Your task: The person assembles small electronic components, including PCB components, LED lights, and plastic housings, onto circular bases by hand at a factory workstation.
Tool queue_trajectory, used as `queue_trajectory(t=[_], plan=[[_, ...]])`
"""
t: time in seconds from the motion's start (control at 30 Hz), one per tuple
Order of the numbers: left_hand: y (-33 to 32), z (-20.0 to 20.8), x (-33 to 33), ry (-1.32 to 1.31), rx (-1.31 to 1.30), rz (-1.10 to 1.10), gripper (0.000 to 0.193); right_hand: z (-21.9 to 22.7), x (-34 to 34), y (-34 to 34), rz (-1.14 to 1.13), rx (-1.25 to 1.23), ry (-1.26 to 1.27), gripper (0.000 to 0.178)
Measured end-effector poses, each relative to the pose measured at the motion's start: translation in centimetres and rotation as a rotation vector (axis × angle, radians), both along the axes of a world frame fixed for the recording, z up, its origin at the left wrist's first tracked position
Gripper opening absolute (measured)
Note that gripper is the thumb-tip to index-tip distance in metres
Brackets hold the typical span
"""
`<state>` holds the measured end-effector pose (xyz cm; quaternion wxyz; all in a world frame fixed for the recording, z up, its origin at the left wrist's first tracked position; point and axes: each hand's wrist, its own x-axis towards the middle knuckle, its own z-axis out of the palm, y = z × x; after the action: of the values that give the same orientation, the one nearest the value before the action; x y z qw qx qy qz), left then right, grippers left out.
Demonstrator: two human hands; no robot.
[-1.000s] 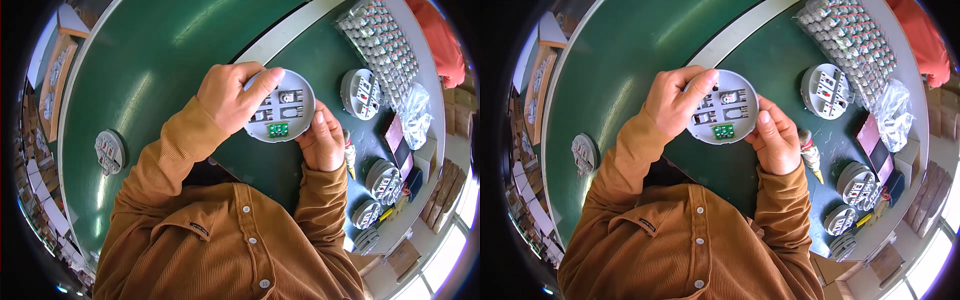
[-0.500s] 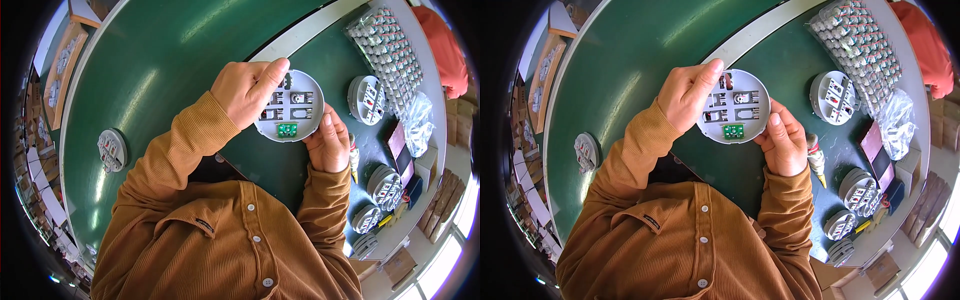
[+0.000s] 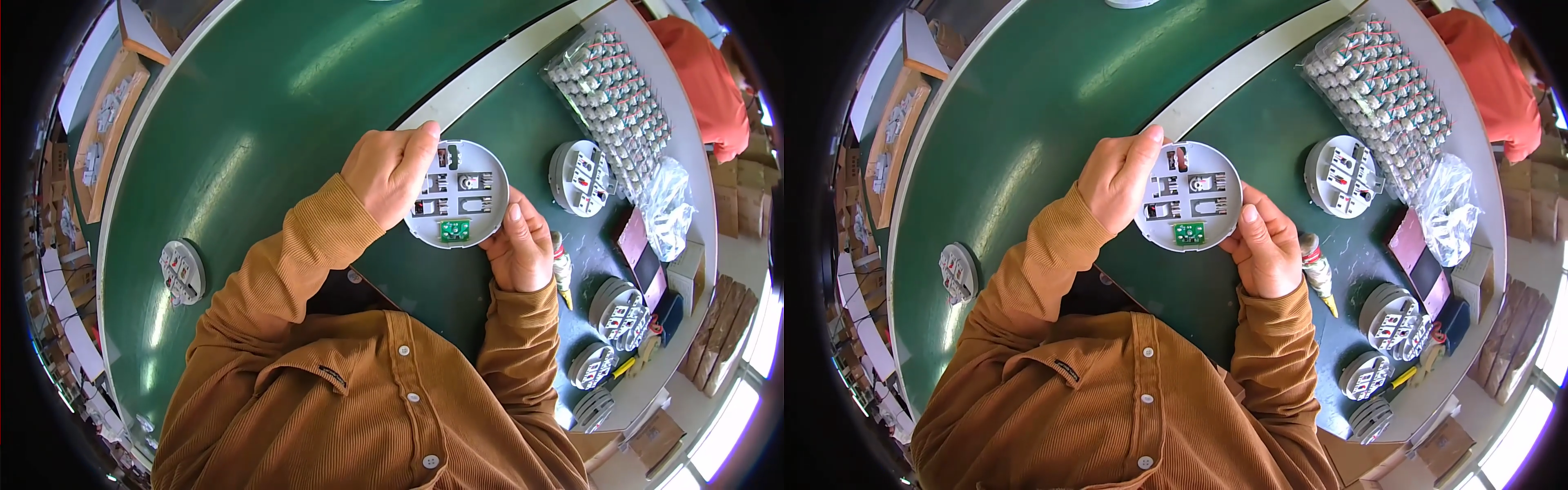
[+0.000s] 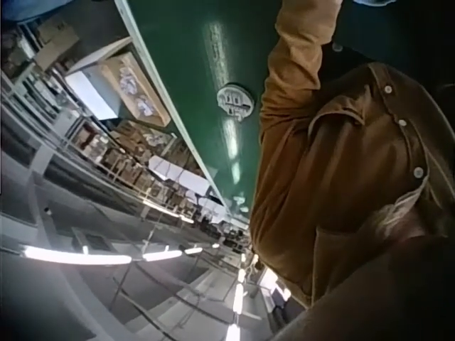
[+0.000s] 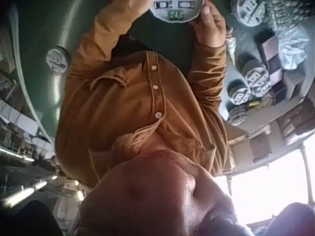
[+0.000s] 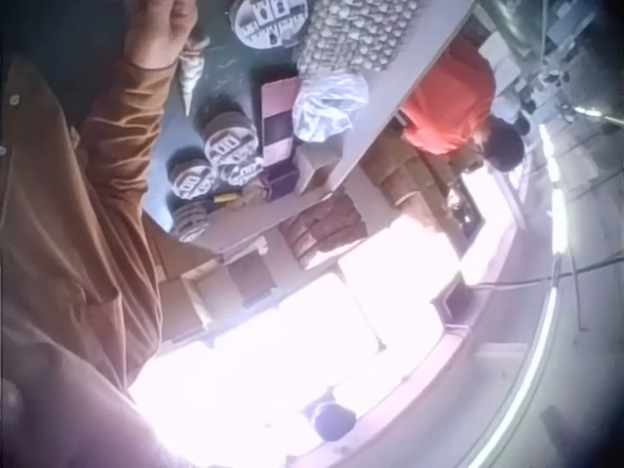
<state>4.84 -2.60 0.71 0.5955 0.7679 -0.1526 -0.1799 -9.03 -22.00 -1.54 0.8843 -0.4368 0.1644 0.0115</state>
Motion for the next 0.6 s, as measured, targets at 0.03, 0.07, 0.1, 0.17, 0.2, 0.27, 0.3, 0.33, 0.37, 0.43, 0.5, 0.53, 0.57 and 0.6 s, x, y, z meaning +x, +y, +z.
queue_trajectory(t=[0.03,0.07,0.1,0.17,0.2,0.27,0.3,0.33,0.37,0.43,0.5,0.53,0.57,0.6], plan=[[0.0,-0.1,0.0,-0.002,-0.005,-0.005,0.056,0.0,0.0,0.0,-0.005,-0.005,-0.002,0.047],[0.0,-0.1,0.1,0.005,0.004,-0.013,0.056,0.1,0.0,0.1,-0.01,-0.008,0.006,0.047],[0.2,-0.1,0.2,0.01,0.012,-0.02,0.055,0.1,0.1,0.3,-0.015,-0.012,0.013,0.047],[0.1,0.3,0.3,0.014,0.029,-0.03,0.055,0.4,0.3,0.1,-0.021,-0.018,0.02,0.046],[0.1,0.6,0.1,-0.012,0.027,-0.023,0.055,-0.1,0.1,-0.2,0.001,0.006,-0.016,0.047],[0.4,-0.6,-0.4,-0.01,0.01,0.01,0.055,-0.9,0.2,-0.9,0.058,0.04,-0.107,0.047],[0.6,-1.1,0.1,-0.019,0.003,0.032,0.055,-0.7,-0.1,-1.0,0.049,0.051,-0.065,0.047],[0.7,-1.3,1.2,-0.022,-0.008,0.048,0.055,-0.8,-0.2,-1.1,0.033,0.06,-0.016,0.048],[1.4,-0.6,2.2,0.071,0.046,0.178,0.055,-0.7,-0.4,-1.2,0.051,0.066,-0.047,0.048],[4.9,-0.5,4.4,0.047,0.047,0.344,0.054,-0.6,-1.0,-1.4,0.037,0.09,-0.037,0.047],[8.1,-0.5,6.4,-0.278,0.163,0.596,0.045,-0.9,-0.6,-1.8,0.024,0.105,-0.028,0.047],[10.0,-0.5,7.7,-0.604,0.325,0.654,0.037,-1.1,-0.6,-1.7,0.039,0.109,-0.05,0.047],[11.7,-0.6,8.6,-0.929,0.492,0.701,0.031,-1.3,-0.6,-1.6,0.05,0.109,-0.07,0.046],[13.4,-0.4,8.7,-0.943,0.497,0.717,0.031,-1.3,-0.6,-1.4,0.063,0.109,-0.085,0.046]])
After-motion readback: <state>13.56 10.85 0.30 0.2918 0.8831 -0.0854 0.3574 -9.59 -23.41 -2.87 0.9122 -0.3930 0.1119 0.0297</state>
